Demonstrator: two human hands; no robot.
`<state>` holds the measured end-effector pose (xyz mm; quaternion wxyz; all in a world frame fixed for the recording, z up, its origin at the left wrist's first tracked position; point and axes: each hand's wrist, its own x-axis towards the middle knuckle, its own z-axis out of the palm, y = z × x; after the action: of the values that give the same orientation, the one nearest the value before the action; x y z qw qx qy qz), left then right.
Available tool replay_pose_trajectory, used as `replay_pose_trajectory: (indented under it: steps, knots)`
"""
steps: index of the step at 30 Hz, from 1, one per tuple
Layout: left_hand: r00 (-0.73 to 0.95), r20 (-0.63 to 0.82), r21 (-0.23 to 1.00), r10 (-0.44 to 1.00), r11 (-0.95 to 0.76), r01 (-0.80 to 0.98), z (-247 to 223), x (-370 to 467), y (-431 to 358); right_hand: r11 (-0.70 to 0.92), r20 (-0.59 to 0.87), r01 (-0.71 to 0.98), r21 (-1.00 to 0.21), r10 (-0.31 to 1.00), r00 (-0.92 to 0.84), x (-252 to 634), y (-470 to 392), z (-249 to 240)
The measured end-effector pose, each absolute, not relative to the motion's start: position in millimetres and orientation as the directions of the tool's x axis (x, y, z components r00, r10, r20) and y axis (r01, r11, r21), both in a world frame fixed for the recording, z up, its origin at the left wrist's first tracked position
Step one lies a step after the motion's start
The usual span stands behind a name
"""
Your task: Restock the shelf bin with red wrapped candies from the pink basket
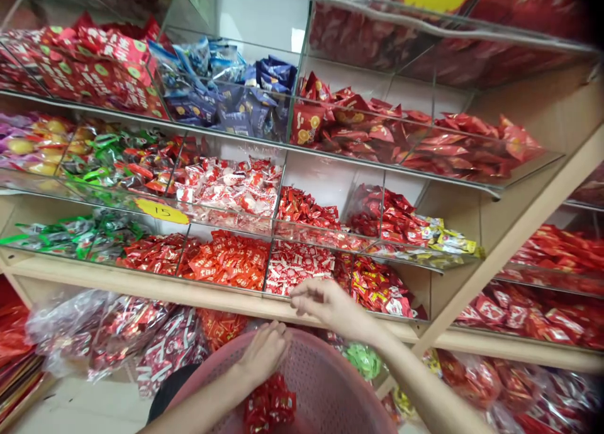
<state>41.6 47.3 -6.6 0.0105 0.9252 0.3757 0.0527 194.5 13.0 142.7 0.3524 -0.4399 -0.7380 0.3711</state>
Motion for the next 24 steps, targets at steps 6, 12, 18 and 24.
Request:
replay_pose_trajectory:
  steps: [6, 12, 18, 24]
  knots:
    - [0.662, 0.195, 0.062, 0.724, -0.683, 0.728, 0, 25, 54, 0.498, 0.395, 0.539, -0.679, 0.867, -0.302, 202, 54, 254]
    - [0.597, 0.227, 0.106, 0.769, -0.629, 0.770, -30, 10, 61, 0.390, 0.472, 0.724, -0.570, 0.876, -0.101, 202, 118, 269]
    - [0.464, 0.047, 0.068, 0.885, -0.466, 0.882, -44, -3, 72, 0.331, 0.360, 0.685, -0.649, 0.927, -0.107, 197, 142, 261]
    - [0.458, 0.017, 0.093, 0.889, -0.457, 0.884, -44, -10, 72, 0.317, 0.327, 0.560, -0.766, 0.941, -0.086, 199, 142, 256]
